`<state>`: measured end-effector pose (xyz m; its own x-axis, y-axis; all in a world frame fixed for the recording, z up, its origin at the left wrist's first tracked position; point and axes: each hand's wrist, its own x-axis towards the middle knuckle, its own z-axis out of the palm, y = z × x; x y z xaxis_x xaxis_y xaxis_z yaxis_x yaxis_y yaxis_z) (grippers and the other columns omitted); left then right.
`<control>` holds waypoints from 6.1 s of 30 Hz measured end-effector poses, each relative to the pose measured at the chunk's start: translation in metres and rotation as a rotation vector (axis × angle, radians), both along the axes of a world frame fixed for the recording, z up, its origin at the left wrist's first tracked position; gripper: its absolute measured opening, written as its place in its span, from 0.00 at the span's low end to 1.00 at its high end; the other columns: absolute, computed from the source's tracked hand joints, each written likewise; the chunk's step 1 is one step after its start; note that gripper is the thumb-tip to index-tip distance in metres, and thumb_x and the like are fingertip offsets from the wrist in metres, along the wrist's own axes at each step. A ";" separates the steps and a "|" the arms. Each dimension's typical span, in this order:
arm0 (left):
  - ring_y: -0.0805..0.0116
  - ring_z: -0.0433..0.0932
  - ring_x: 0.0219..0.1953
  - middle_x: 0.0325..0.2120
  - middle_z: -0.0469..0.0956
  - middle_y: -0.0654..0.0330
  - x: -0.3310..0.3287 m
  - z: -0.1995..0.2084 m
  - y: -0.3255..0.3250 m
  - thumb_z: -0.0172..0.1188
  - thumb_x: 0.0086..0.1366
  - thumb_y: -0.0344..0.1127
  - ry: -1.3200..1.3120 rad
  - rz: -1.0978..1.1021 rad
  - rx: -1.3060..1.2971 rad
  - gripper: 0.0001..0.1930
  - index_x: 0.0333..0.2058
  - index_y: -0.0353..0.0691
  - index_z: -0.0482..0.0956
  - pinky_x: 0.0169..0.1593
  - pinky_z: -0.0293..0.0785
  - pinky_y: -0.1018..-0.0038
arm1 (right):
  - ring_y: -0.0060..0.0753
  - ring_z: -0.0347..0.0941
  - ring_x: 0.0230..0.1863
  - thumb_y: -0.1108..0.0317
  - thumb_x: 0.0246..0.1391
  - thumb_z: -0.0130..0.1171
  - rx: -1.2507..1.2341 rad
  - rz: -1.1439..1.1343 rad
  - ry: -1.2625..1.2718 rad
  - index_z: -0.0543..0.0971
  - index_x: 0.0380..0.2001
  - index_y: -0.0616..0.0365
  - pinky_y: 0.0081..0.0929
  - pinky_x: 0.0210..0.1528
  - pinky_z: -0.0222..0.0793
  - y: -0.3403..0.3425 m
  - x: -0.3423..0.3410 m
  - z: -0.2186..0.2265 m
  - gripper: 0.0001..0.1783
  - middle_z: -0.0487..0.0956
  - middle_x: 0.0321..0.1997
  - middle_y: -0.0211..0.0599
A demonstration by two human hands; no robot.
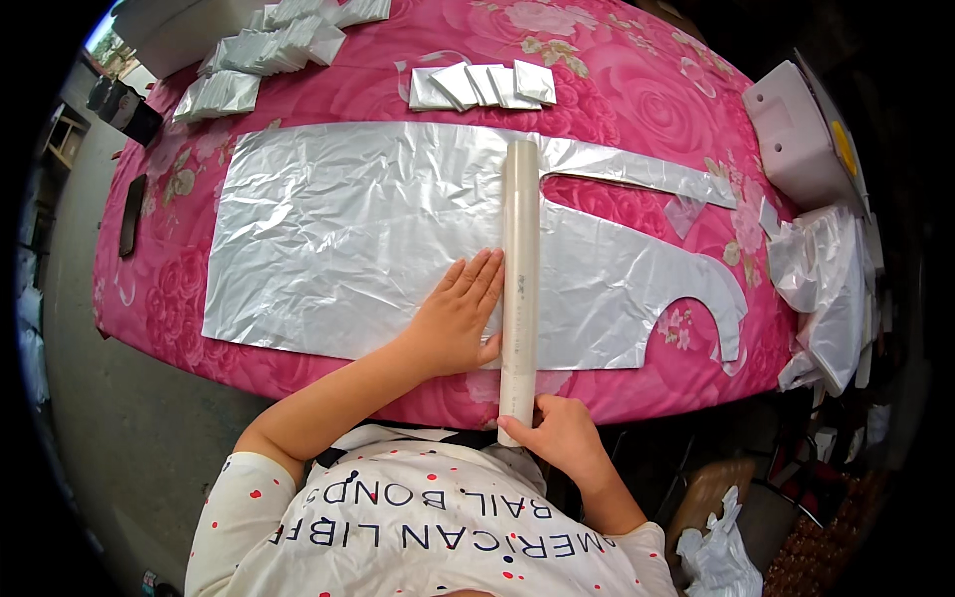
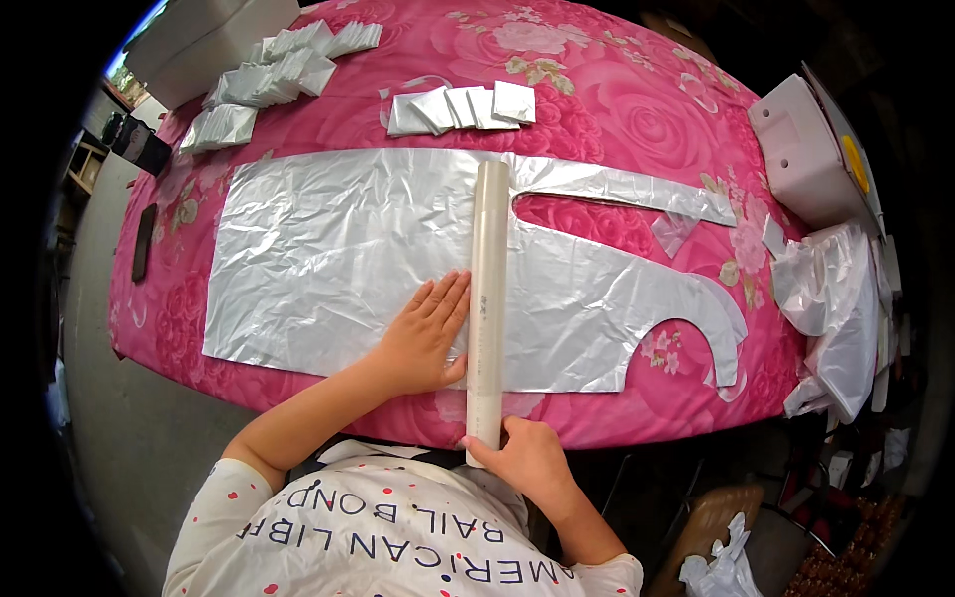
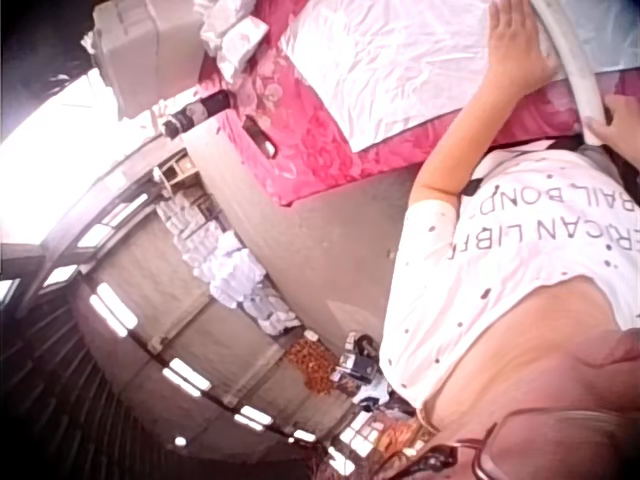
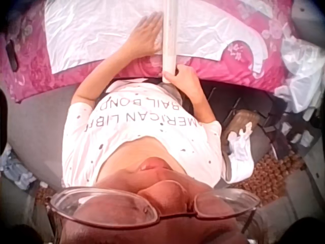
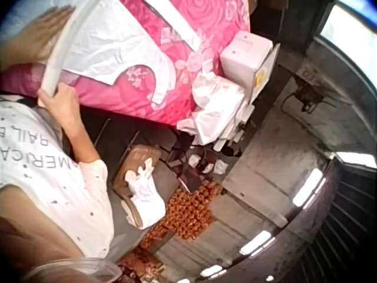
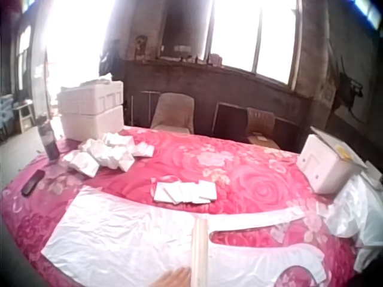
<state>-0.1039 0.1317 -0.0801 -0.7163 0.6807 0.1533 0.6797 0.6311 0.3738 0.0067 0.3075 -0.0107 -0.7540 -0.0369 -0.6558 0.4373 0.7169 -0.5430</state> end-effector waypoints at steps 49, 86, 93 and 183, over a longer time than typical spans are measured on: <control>0.40 0.35 0.66 0.63 0.36 0.35 -0.004 0.015 -0.029 0.54 0.53 0.51 -0.151 -0.033 0.101 0.45 0.61 0.27 0.47 0.65 0.41 0.54 | 0.56 0.32 0.70 0.42 0.53 0.47 -0.050 0.505 1.175 0.44 0.65 0.58 0.44 0.68 0.29 -0.082 -0.194 -0.016 0.46 0.45 0.68 0.53; 0.49 0.42 0.66 0.63 0.44 0.43 0.005 0.020 -0.144 0.52 0.61 0.48 0.002 0.424 0.072 0.39 0.61 0.28 0.47 0.66 0.38 0.58 | 0.49 0.43 0.69 0.33 0.50 0.41 0.052 0.914 0.930 0.56 0.62 0.56 0.42 0.67 0.41 0.035 -0.119 -0.035 0.45 0.53 0.67 0.44; 0.50 0.44 0.66 0.63 0.46 0.44 0.030 0.020 -0.187 0.43 0.66 0.51 0.004 0.511 0.204 0.35 0.61 0.29 0.48 0.66 0.40 0.60 | 0.46 0.44 0.69 0.32 0.51 0.40 -0.662 1.377 0.890 0.56 0.61 0.62 0.45 0.68 0.39 -0.151 -0.098 -0.013 0.47 0.59 0.64 0.46; 0.75 0.74 0.26 0.27 0.74 0.60 0.084 0.046 -0.155 0.50 0.65 0.45 -1.364 0.619 0.677 0.17 0.43 0.36 0.71 0.31 0.72 0.76 | 0.32 0.73 0.39 0.69 0.46 0.64 -1.212 -0.637 0.240 0.60 0.50 0.66 0.26 0.42 0.70 -0.132 -0.153 -0.031 0.31 0.72 0.38 0.42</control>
<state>-0.0203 -0.0232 -0.0343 -0.6850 0.3324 -0.6483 -0.6412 0.1475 0.7531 -0.1458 0.1756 -0.0422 -0.9440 -0.0945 -0.3161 0.3160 -0.5350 -0.7835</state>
